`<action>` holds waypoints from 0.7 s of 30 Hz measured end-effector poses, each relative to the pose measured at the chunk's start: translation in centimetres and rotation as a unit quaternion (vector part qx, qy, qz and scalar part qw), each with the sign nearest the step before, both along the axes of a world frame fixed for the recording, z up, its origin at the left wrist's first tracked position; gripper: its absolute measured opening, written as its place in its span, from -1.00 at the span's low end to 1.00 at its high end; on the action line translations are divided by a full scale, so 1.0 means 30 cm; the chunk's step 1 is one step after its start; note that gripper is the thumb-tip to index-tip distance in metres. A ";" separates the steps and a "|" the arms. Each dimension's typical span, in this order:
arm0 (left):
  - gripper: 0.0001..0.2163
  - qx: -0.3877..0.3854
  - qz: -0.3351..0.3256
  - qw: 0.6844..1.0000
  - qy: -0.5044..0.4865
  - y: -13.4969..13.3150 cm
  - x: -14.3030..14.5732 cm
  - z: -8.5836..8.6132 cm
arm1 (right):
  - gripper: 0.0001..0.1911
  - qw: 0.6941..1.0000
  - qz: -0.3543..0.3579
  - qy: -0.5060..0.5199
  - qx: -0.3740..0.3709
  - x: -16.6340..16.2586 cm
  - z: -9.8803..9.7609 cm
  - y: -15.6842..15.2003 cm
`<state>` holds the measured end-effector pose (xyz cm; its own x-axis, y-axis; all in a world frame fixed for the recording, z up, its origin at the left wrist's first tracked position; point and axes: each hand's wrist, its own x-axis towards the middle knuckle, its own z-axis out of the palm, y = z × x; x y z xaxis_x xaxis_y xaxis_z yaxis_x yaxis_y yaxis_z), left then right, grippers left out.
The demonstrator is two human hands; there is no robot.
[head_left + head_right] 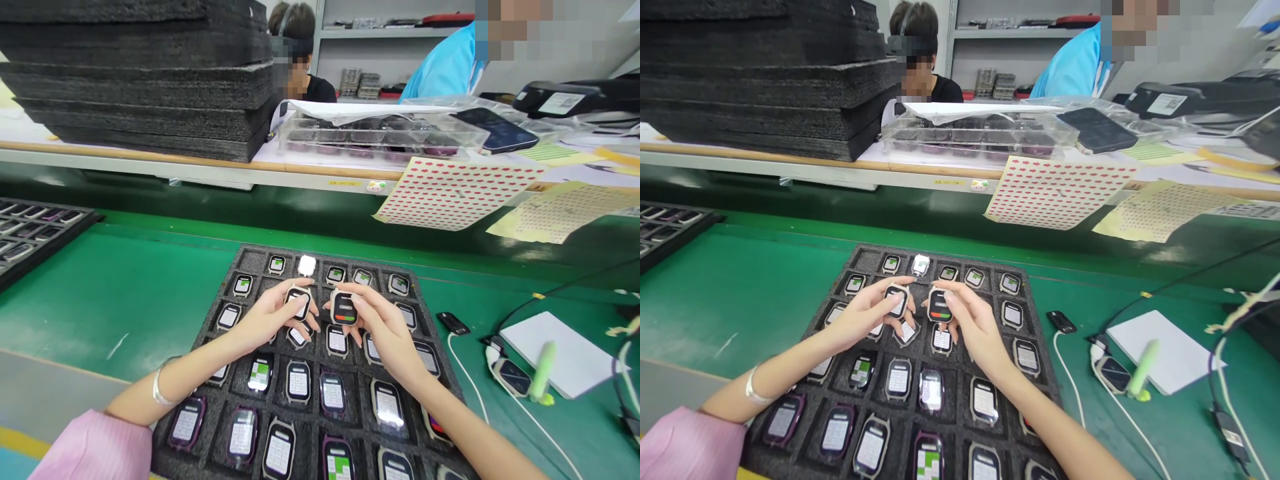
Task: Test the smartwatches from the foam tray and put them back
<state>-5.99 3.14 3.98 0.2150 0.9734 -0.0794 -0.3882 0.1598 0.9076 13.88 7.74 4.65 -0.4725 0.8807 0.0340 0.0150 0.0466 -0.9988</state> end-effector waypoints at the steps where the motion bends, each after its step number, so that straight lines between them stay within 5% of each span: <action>1: -0.59 -0.001 0.001 1.000 0.005 0.001 -0.001 -0.001 | -0.67 1.000 0.003 0.001 0.000 0.001 0.001 -0.002; 13: -0.46 -0.017 0.028 0.997 -0.070 -0.015 0.000 0.021 | -0.69 1.000 -0.010 -0.022 0.010 -0.015 0.013 -0.008; 16: -0.45 -0.022 0.025 0.997 -0.073 -0.020 0.000 0.021 | -0.63 1.000 0.012 0.013 0.000 -0.007 0.093 -0.050; 21: -0.49 0.000 0.019 0.999 -0.040 -0.023 0.004 0.009 | -0.35 0.980 0.164 0.106 -0.035 0.041 0.265 -0.215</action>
